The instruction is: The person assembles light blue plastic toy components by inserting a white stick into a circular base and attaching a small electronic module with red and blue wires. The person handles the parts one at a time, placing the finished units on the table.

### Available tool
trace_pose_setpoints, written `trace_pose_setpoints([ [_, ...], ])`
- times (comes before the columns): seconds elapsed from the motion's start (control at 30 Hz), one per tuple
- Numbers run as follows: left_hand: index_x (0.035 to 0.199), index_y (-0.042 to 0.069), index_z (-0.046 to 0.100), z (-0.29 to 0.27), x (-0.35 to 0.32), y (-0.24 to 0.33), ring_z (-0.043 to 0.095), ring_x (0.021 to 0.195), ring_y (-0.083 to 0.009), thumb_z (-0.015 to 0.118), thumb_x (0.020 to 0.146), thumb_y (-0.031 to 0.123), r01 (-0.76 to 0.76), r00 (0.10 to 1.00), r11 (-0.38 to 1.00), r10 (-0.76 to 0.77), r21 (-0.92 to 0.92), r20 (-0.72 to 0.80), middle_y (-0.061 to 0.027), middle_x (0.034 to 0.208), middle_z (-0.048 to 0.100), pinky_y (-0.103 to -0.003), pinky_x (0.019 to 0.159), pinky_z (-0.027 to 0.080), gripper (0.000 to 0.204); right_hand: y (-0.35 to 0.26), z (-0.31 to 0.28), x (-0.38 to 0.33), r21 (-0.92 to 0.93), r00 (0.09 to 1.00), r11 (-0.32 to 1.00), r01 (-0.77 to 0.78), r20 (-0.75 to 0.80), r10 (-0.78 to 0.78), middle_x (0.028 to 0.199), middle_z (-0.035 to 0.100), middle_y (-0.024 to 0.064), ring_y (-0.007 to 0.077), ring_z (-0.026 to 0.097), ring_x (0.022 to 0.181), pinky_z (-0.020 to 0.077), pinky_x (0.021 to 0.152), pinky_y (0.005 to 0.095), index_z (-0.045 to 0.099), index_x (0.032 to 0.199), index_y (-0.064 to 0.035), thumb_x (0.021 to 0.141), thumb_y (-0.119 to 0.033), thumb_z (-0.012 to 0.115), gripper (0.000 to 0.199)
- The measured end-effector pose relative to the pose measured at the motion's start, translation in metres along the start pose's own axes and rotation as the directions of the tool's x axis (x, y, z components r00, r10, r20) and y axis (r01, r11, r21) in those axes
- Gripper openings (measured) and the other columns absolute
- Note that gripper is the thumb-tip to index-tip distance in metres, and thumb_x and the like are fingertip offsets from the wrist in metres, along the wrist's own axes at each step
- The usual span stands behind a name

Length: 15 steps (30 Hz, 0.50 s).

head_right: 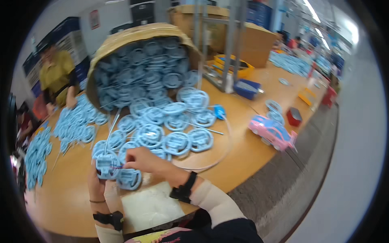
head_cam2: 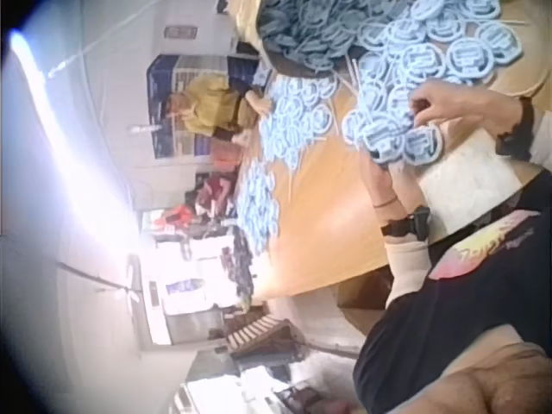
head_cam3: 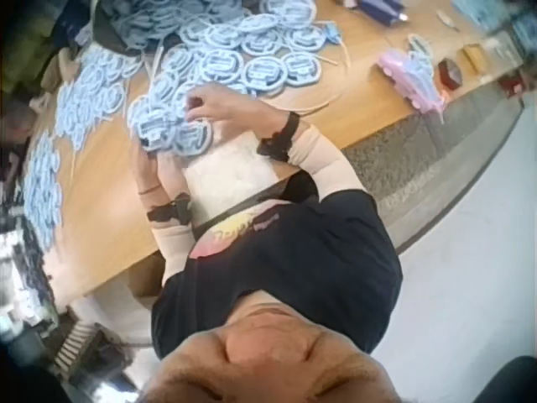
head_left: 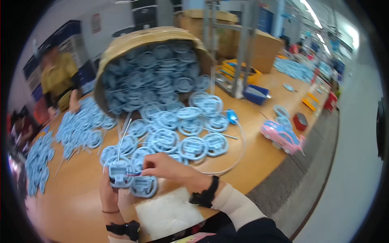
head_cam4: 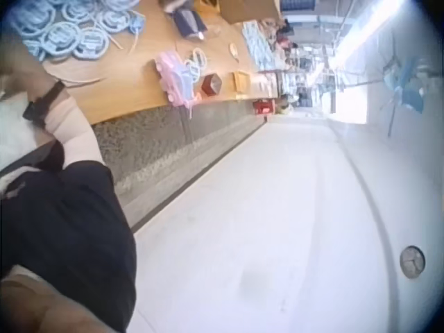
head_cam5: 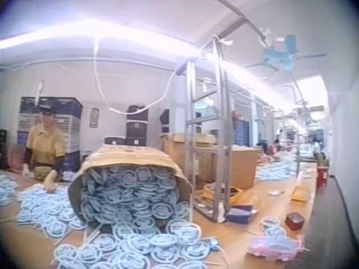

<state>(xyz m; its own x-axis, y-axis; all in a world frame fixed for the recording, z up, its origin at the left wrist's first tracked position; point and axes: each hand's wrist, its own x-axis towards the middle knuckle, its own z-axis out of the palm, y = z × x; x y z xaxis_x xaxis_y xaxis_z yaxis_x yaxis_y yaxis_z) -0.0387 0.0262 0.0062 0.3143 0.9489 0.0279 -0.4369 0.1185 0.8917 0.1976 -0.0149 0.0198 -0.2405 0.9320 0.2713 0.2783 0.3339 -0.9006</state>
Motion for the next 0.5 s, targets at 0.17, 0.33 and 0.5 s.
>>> trace_pose_setpoints([
  [0.17, 0.126, 0.009, 0.042, -0.081, 0.105, 0.067, 0.052, 0.101, -0.0165, 0.038, 0.094, 0.037, -0.301, 0.950, 0.953, 0.295, -0.042, -0.104, -0.0059, 0.112, 0.054, -0.033, 0.082, 0.047, 0.042, -0.009, -0.022, -0.012, 0.014, 0.996, 1.000, 0.018, -0.082, -0.017, 0.074, 0.060, 0.0016, 0.0071, 0.055, 0.068, 0.0448, 0.059, 0.0220, 0.058, 0.091, -0.0023, 0.074, -0.008, 0.067, 0.019],
  [0.33, 0.123, 0.003, 0.045, -0.103, 0.140, 0.079, 0.047, 0.112, -0.0270, 0.055, 0.082, 0.044, 0.260, 0.964, 0.822, -0.196, 0.507, -0.178, -0.0154, 0.117, 0.053, -0.039, 0.094, 0.038, 0.059, -0.021, -0.020, -0.007, 0.114, 0.988, 0.988, -0.099, -0.111, 0.112, 0.073, 0.060, 0.0008, 0.0047, 0.052, 0.059, 0.0416, 0.052, 0.0197, 0.061, 0.090, -0.0006, 0.075, -0.005, 0.065, 0.016],
  [0.5, 0.121, -0.001, 0.047, -0.112, 0.137, 0.010, 0.043, 0.117, -0.0339, 0.062, 0.074, 0.034, -0.289, 0.938, -0.133, 0.159, 0.948, 0.308, -0.0217, 0.122, 0.048, -0.038, 0.098, 0.035, 0.060, -0.013, -0.018, -0.008, 0.098, 0.986, 0.992, -0.081, -0.140, 0.094, 0.074, 0.061, 0.0009, 0.0048, 0.052, 0.057, 0.0412, 0.051, 0.0195, 0.062, 0.092, -0.0014, 0.075, -0.008, 0.066, 0.018],
])
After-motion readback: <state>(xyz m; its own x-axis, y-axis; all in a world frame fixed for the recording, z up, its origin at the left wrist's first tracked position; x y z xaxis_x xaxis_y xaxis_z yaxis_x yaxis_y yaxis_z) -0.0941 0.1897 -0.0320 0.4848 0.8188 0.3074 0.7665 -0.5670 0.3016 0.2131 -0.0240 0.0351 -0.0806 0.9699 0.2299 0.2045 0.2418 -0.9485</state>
